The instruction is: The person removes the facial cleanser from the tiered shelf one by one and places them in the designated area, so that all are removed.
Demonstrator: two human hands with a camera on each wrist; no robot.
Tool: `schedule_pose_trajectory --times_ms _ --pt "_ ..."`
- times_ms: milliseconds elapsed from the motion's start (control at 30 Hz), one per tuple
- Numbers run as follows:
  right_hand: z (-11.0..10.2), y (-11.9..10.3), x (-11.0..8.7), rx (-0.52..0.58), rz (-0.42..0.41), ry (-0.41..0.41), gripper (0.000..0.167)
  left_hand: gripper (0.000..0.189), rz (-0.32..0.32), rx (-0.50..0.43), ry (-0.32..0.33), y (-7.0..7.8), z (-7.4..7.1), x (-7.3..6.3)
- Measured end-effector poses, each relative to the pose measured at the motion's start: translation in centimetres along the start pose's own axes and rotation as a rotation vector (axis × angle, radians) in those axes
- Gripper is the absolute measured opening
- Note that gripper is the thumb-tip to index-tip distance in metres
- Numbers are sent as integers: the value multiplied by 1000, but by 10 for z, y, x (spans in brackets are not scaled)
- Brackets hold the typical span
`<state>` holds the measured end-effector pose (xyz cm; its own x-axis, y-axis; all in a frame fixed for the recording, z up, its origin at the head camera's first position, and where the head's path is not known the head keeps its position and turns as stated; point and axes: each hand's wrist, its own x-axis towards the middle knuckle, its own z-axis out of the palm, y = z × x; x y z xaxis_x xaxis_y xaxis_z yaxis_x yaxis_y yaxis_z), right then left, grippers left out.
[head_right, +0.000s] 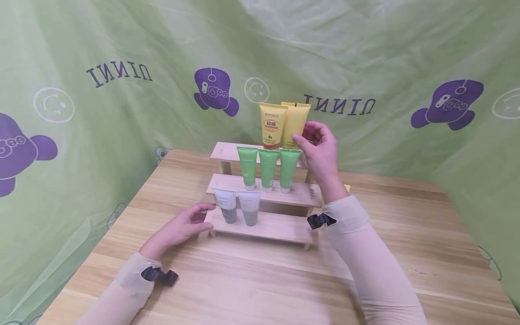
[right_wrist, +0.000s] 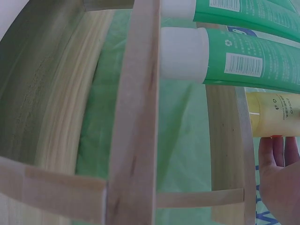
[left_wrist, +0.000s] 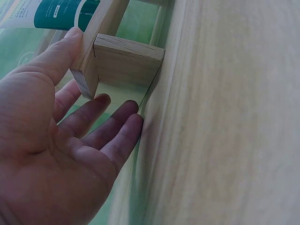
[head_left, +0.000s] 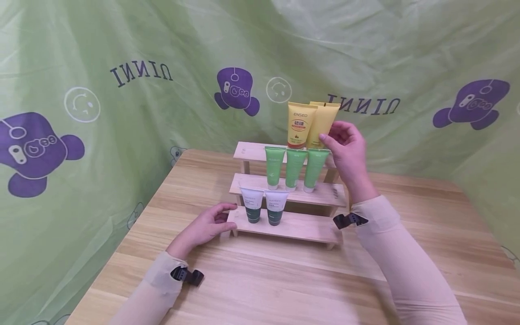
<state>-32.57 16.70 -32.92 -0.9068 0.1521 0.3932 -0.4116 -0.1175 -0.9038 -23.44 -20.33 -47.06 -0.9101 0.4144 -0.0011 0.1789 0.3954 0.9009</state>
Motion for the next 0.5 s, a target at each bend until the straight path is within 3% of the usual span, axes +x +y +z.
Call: schedule_pose_trajectory --times_ms 500 --pt "3 4 1 14 -23 42 37 58 -11 -3 6 -2 0 2"
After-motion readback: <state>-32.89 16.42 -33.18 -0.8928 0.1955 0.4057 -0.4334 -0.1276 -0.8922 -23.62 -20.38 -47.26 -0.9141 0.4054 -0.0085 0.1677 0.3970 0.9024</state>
